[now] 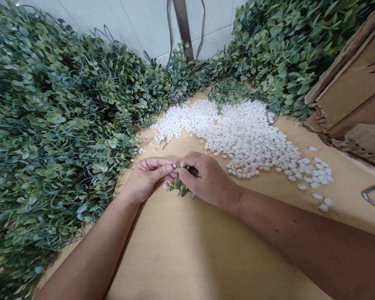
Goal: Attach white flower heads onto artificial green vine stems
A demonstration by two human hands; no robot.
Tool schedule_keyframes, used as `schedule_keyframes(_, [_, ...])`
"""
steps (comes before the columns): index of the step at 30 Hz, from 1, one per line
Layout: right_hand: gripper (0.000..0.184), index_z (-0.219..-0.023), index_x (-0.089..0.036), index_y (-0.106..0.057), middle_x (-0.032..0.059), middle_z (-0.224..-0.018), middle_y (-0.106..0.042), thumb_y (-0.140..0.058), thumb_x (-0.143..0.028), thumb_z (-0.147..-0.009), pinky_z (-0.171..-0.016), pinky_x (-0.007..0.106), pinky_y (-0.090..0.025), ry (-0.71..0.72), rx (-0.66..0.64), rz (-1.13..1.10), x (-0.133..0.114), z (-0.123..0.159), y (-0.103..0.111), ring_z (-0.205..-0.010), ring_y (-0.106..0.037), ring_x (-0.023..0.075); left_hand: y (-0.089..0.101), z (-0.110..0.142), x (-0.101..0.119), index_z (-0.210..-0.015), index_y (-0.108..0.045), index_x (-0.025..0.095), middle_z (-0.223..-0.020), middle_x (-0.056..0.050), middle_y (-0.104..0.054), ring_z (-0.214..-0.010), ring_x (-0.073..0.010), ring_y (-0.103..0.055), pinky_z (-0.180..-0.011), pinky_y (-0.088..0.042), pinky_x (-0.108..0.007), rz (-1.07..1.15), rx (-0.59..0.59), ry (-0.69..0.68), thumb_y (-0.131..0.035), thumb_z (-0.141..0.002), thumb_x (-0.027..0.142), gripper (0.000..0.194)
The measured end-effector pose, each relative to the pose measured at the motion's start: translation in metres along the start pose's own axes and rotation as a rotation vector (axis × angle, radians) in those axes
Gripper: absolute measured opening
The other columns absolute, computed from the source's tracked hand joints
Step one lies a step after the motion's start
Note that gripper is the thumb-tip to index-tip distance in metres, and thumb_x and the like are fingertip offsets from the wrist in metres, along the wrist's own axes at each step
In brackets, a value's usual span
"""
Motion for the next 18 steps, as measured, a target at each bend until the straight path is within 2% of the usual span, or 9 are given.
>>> schedule_keyframes(8, [0.018, -0.061, -0.016, -0.048, -0.0018, -0.059, -0.044, -0.045, -0.018, -0.078, -0.052, 0.025, -0.031, -0.021, -0.008, 0.004, -0.0002, -0.0008, -0.0007, -0.055, -0.04, 0.0093, -0.0012, -0.0001, 0.0007, -0.064, -0.072, 0.014, -0.056, -0.001, -0.069, -0.051, -0.0081, -0.061, -0.053, -0.049, -0.018, -0.02, -0.028, -0.005, -0.082, -0.051, 0.031, 0.024])
schedule_keyframes(18, [0.019, -0.063, -0.015, -0.052, -0.0005, -0.061, -0.048, -0.044, -0.019, -0.08, -0.053, 0.025, -0.034, -0.049, -0.006, 0.007, 0.0002, -0.0001, 0.0004, -0.056, -0.042, 0.0102, -0.0029, 0.0006, -0.0002, -0.063, -0.069, 0.013, -0.054, 0.0, -0.067, -0.051, -0.0079, -0.059, -0.054, -0.05, -0.019, -0.026, 0.023, -0.058, -0.084, -0.046, 0.033, 0.03])
Point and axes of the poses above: each hand's wrist, its own z-axis away from the middle knuckle, its own y-axis out of the back of the hand, x = y × z, the point moved 6 cm from there along -z, towards the middle knuckle
